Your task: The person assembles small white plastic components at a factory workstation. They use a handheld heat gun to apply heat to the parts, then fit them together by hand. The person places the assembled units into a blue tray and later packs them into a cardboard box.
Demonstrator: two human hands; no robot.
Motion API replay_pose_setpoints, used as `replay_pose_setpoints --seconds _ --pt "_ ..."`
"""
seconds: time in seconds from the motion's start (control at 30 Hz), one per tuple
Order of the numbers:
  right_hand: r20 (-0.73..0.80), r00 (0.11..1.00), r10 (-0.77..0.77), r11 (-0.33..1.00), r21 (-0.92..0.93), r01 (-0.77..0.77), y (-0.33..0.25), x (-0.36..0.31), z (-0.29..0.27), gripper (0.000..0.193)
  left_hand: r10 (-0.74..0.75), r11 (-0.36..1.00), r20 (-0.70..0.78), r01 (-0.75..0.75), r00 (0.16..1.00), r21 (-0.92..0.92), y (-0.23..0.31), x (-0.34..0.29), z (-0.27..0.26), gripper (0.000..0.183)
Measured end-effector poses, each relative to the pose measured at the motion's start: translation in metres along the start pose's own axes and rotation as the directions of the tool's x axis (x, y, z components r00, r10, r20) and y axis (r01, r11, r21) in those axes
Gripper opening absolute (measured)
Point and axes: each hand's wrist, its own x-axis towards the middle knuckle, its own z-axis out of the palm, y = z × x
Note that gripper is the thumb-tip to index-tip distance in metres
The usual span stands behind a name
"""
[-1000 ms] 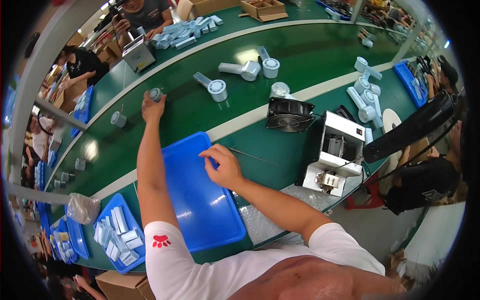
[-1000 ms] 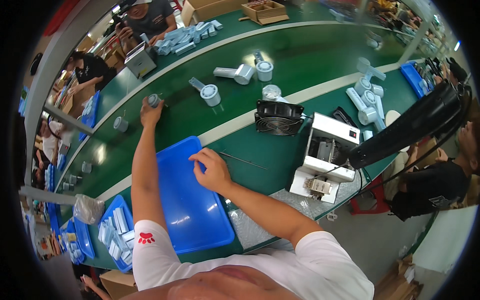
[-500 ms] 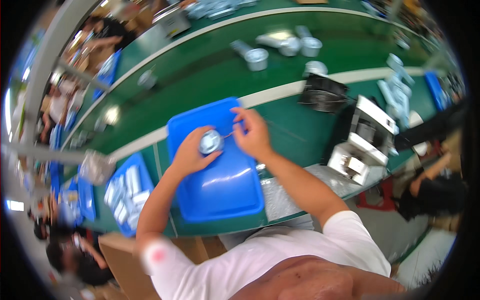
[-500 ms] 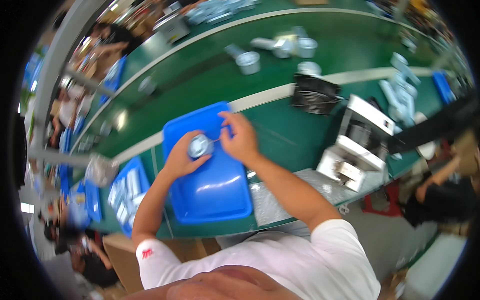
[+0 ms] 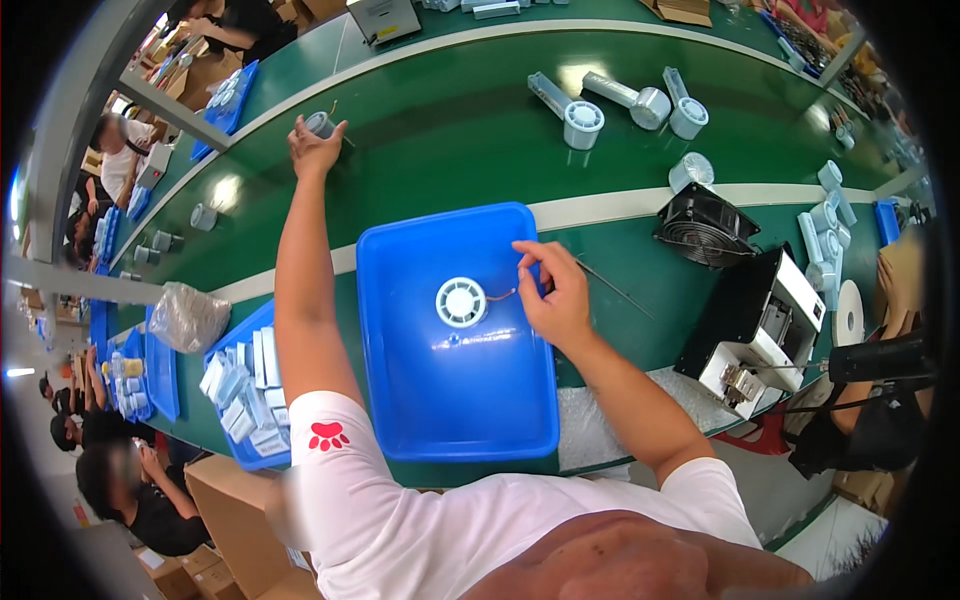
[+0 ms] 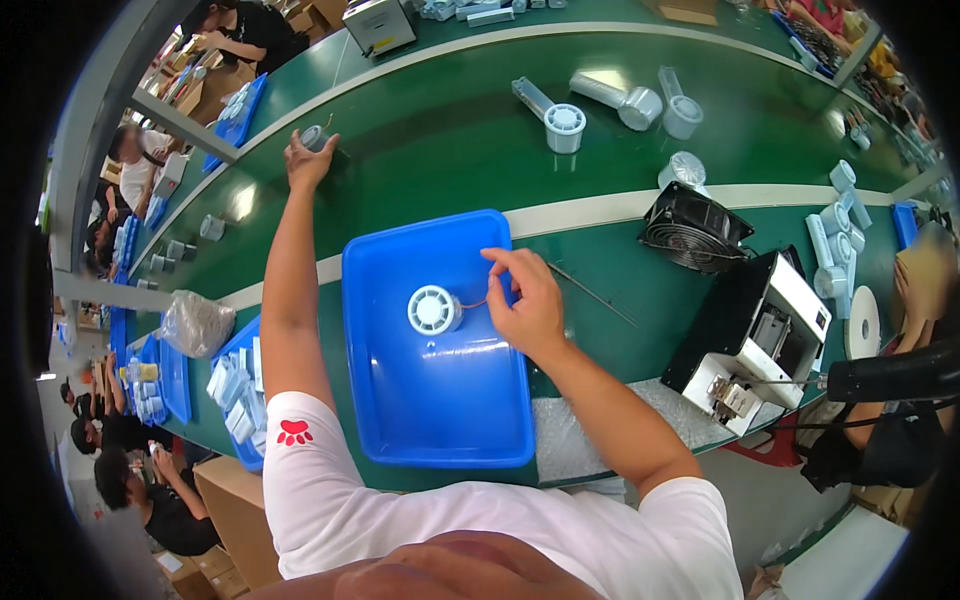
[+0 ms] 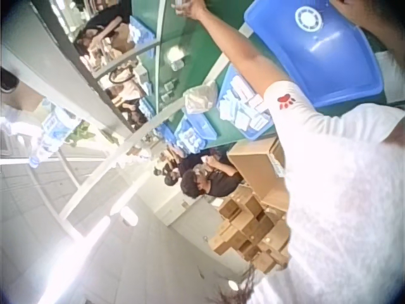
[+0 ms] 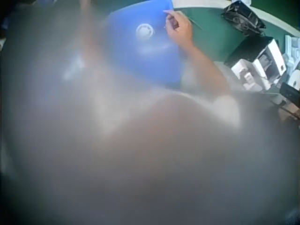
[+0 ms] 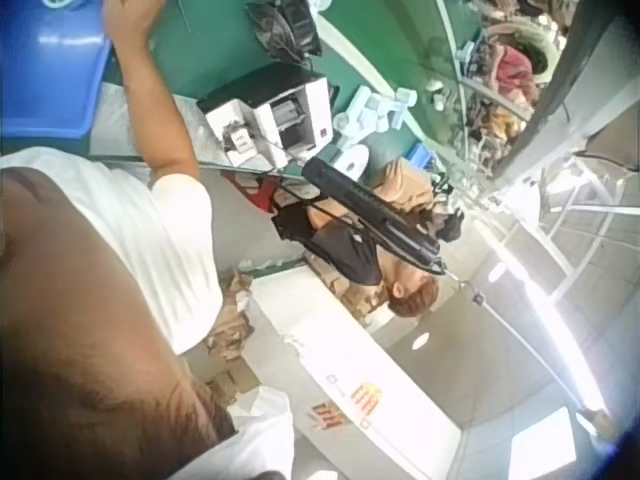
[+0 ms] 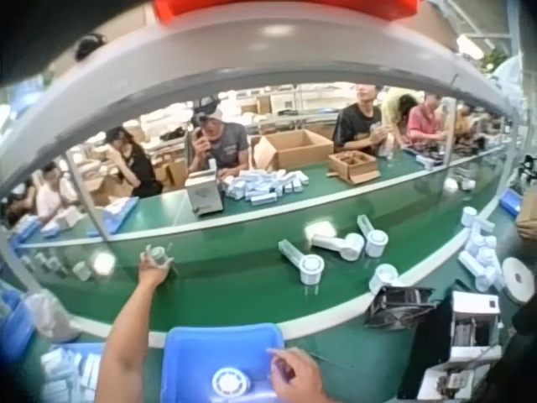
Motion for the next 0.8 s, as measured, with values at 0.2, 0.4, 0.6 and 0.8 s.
replay_pose_setpoints --seconds 0.2,0.4,0.6,0.8 --pt "0.016 0.999 -0.052 0.996 -0.075 0.053 0.000 0.000 -0.001 0.033 -0.077 0.994 -0.005 0.076 0.997 -0.079 -0.012 0.016 0.016 0.079" --pt "0.017 0.999 -0.050 0.996 -0.068 0.052 0.003 -0.002 0.006 0.024 0.250 0.880 -0.093 -0.266 0.964 -0.394 0.004 -0.085 -0.073 0.066" --pt "-0.007 1.000 -0.022 1.000 0.011 0.022 0.028 -0.004 0.010 0.026 0.441 0.763 0.171 -0.268 0.881 -0.588 0.032 -0.245 -0.181 0.065" --pt "0.041 0.998 -0.057 0.998 0.009 0.057 0.040 -0.001 0.009 0.024 0.421 0.875 0.187 -0.343 0.888 -0.341 0.023 -0.329 -0.186 0.071"
